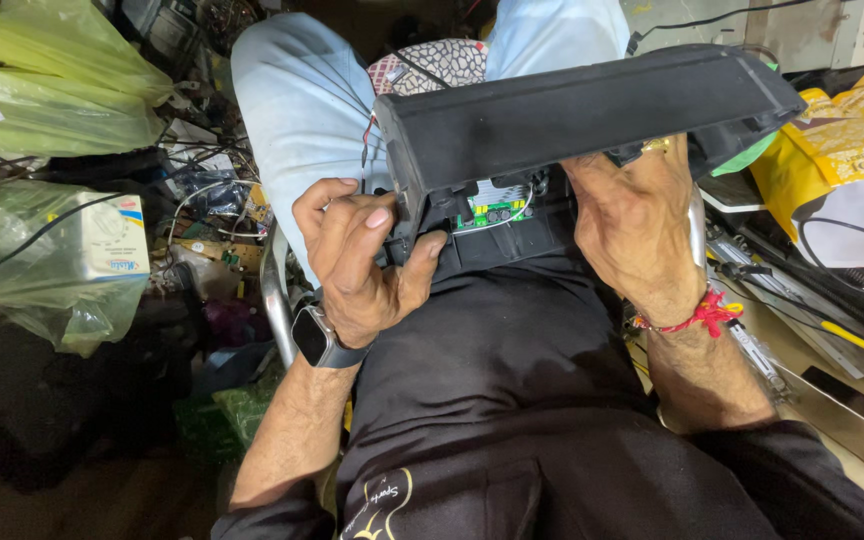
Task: The person opens a black electronic device and works on its internal circuit board and wiring. They use a small bottle to apply liquid to a component, then connect wires and adjust internal parts with their hands.
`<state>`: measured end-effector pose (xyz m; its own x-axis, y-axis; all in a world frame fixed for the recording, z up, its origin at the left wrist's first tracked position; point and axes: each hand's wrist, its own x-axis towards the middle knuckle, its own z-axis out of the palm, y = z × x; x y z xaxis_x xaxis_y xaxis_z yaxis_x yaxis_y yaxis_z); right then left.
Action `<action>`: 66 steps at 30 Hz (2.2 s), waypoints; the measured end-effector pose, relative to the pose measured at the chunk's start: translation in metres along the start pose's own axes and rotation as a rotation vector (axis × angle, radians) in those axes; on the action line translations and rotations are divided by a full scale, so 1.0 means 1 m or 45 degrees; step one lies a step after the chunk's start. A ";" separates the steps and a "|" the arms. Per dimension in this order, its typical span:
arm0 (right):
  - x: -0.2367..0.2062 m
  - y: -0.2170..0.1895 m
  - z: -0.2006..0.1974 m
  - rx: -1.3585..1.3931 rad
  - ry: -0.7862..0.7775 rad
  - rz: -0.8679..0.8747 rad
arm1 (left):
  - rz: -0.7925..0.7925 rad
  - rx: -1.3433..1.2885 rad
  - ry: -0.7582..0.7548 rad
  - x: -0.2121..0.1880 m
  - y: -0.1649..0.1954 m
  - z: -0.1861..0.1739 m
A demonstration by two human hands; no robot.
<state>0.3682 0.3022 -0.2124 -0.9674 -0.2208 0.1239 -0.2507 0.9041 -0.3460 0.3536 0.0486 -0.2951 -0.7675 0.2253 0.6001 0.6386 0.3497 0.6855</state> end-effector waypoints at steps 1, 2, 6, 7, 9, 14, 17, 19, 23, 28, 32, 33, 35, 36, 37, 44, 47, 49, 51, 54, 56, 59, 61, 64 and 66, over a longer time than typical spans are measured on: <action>0.000 0.000 0.000 -0.001 0.003 -0.003 | -0.001 -0.002 0.000 0.001 0.001 0.000; 0.001 0.000 0.000 -0.003 0.007 -0.005 | 0.000 0.010 -0.008 0.001 0.001 -0.001; 0.007 -0.005 -0.001 -0.005 0.007 -0.007 | 0.007 0.062 -0.035 0.006 0.005 -0.005; 0.008 -0.006 -0.002 -0.002 0.004 0.003 | 0.010 0.075 -0.043 0.007 0.007 -0.007; 0.010 -0.010 -0.004 0.007 -0.001 0.022 | -0.070 0.043 -0.077 0.010 0.010 -0.010; 0.014 -0.012 -0.006 -0.002 -0.011 0.015 | -0.250 -0.025 -0.163 0.016 0.010 -0.017; 0.016 -0.005 -0.001 -0.027 -0.002 -0.027 | -0.308 -0.050 -0.190 0.018 0.007 -0.019; 0.018 0.001 0.004 -0.043 0.002 -0.052 | -0.346 -0.072 -0.196 0.018 0.005 -0.019; 0.022 0.009 0.013 -0.059 -0.028 -0.058 | -0.405 -0.082 -0.205 0.014 0.002 -0.018; 0.028 0.012 0.018 -0.059 -0.047 -0.077 | -0.384 -0.107 -0.187 0.012 -0.005 -0.014; 0.030 0.009 0.015 -0.060 -0.014 -0.135 | -0.381 -0.101 -0.184 0.008 -0.005 -0.013; 0.029 0.009 0.014 -0.067 0.006 -0.160 | -0.389 -0.103 -0.189 0.008 -0.005 -0.013; 0.028 0.008 0.014 -0.102 -0.046 -0.130 | -0.392 -0.088 -0.187 0.008 -0.005 -0.013; 0.028 0.008 0.014 -0.118 -0.074 -0.115 | -0.389 -0.072 -0.183 0.008 -0.005 -0.013; 0.028 0.009 0.015 -0.106 -0.064 -0.123 | -0.388 -0.056 -0.180 0.007 -0.005 -0.013; 0.026 0.014 0.019 -0.056 -0.056 -0.139 | -0.359 -0.044 -0.173 0.008 -0.006 -0.014; 0.027 0.013 0.019 -0.044 -0.056 -0.143 | -0.322 -0.023 -0.163 0.009 -0.007 -0.014; 0.028 0.013 0.019 -0.046 -0.054 -0.142 | -0.329 -0.015 -0.162 0.009 -0.008 -0.015; 0.029 0.013 0.021 -0.048 -0.053 -0.138 | -0.339 -0.019 -0.165 0.009 -0.009 -0.015; 0.029 0.014 0.023 -0.047 -0.054 -0.140 | -0.327 -0.020 -0.164 0.009 -0.013 -0.014; 0.030 0.016 0.025 -0.050 -0.064 -0.140 | -0.345 -0.032 -0.159 0.008 -0.014 -0.014; 0.033 0.019 0.030 -0.035 -0.068 -0.146 | -0.420 -0.061 -0.147 0.008 -0.017 -0.012; 0.037 0.021 0.033 -0.019 -0.074 -0.148 | -0.465 -0.065 -0.140 0.009 -0.020 -0.011; 0.043 0.024 0.036 -0.001 -0.089 -0.150 | -0.500 -0.081 -0.147 0.011 -0.022 -0.013; 0.047 0.025 0.037 0.004 -0.093 -0.162 | -0.511 -0.075 -0.139 0.011 -0.023 -0.013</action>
<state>0.3155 0.3006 -0.2495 -0.9277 -0.3599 0.0992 -0.3718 0.8660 -0.3344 0.3314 0.0309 -0.2990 -0.9555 0.1779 0.2354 0.2872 0.3775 0.8804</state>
